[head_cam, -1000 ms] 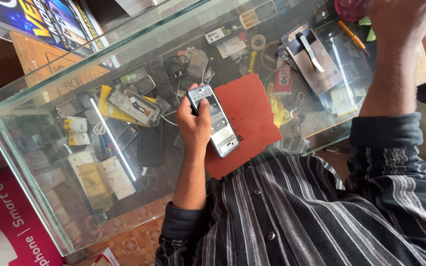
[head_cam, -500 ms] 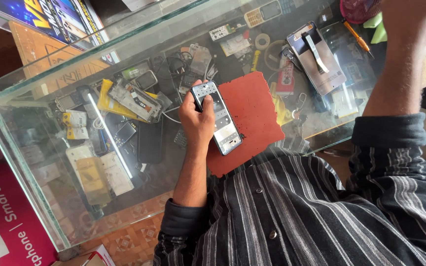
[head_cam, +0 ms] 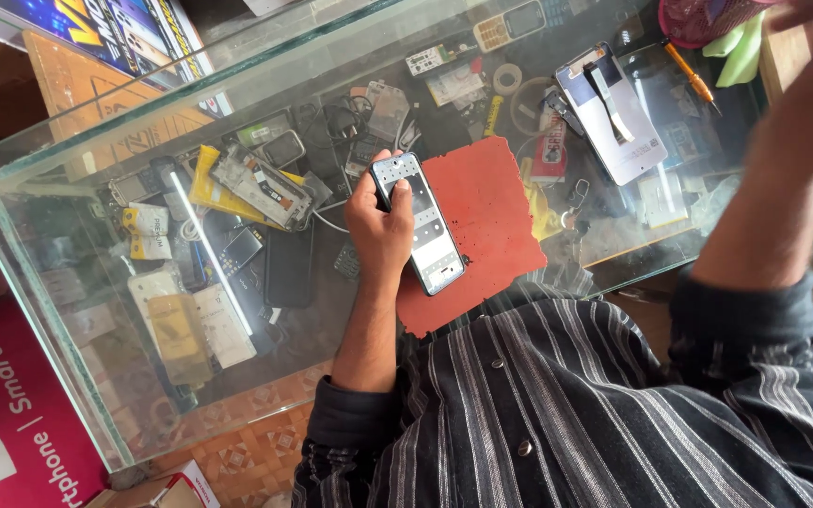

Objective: The person repairs a disassembled smartphone on a red mat atop a glass display counter. They use a screwdriver to work on the phone's internal components, manipulate small parts with their fingers, reposition the phone body, and use a small tool to work along the frame and screen area.

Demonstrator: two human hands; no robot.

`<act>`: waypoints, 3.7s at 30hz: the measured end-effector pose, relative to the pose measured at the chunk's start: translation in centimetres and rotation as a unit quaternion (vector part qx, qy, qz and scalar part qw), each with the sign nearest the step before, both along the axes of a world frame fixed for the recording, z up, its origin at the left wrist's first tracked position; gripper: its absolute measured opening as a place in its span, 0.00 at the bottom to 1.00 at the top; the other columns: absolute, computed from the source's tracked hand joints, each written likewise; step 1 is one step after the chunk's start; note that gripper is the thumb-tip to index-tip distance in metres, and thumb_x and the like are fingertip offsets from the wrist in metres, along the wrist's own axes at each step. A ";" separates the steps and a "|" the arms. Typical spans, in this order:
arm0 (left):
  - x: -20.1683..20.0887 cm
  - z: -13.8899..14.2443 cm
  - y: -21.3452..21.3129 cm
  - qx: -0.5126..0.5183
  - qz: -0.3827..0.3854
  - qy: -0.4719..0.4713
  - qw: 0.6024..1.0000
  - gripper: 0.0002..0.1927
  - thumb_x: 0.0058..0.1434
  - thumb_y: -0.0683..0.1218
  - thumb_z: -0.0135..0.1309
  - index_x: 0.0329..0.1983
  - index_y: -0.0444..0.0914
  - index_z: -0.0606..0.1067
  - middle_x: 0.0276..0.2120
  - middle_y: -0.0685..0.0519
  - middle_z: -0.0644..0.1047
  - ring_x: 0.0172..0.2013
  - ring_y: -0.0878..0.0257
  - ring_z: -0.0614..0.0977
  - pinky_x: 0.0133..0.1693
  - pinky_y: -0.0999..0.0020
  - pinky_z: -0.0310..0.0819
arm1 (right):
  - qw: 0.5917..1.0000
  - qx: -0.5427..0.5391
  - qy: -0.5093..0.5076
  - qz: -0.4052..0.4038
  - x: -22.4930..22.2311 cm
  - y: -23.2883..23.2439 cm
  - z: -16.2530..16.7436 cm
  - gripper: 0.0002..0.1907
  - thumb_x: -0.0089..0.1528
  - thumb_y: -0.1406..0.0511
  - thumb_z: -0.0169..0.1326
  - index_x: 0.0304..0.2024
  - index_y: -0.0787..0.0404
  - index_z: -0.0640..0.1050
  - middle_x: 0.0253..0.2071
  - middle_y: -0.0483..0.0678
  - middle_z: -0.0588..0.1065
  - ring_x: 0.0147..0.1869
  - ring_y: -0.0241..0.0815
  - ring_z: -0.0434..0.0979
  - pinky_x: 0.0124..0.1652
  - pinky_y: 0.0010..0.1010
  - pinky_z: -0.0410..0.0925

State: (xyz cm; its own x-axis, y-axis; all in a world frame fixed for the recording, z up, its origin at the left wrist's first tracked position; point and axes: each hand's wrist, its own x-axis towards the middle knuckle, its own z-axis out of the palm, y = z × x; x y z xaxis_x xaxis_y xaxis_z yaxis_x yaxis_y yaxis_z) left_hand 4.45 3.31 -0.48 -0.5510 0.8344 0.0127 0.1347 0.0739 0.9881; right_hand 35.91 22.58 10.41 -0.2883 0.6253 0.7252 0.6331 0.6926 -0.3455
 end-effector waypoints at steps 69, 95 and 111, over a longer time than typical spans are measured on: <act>1.5 -0.2 -0.8 0.056 -0.040 -0.033 0.997 0.34 0.58 0.31 0.46 0.71 0.29 0.62 0.67 0.40 0.71 0.67 0.52 0.75 0.68 0.60 0.70 | 0.951 -0.241 -0.007 0.194 -16.6 -11.7 -8.8 0.10 0.66 0.72 0.59 0.51 0.64 0.80 0.42 0.52 0.74 0.39 0.53 0.80 0.35 0.41 0.73; 2.0 -0.8 -0.6 0.063 -0.039 -0.072 0.995 0.34 0.61 0.30 0.44 0.74 0.26 0.58 0.71 0.37 0.67 0.72 0.51 0.69 0.71 0.60 0.64 | 0.924 -0.308 -0.102 0.200 -13.4 -13.8 -6.1 0.15 0.54 0.75 0.58 0.45 0.65 0.81 0.35 0.50 0.72 0.32 0.50 0.78 0.31 0.40 0.71; 2.6 -0.6 -0.9 0.072 0.004 -0.071 0.995 0.35 0.62 0.31 0.44 0.75 0.28 0.57 0.72 0.38 0.66 0.71 0.51 0.70 0.71 0.60 0.66 | 0.896 -0.385 -0.119 0.188 -8.9 -19.4 -4.3 0.11 0.58 0.74 0.56 0.43 0.66 0.81 0.33 0.52 0.72 0.29 0.53 0.76 0.30 0.42 0.71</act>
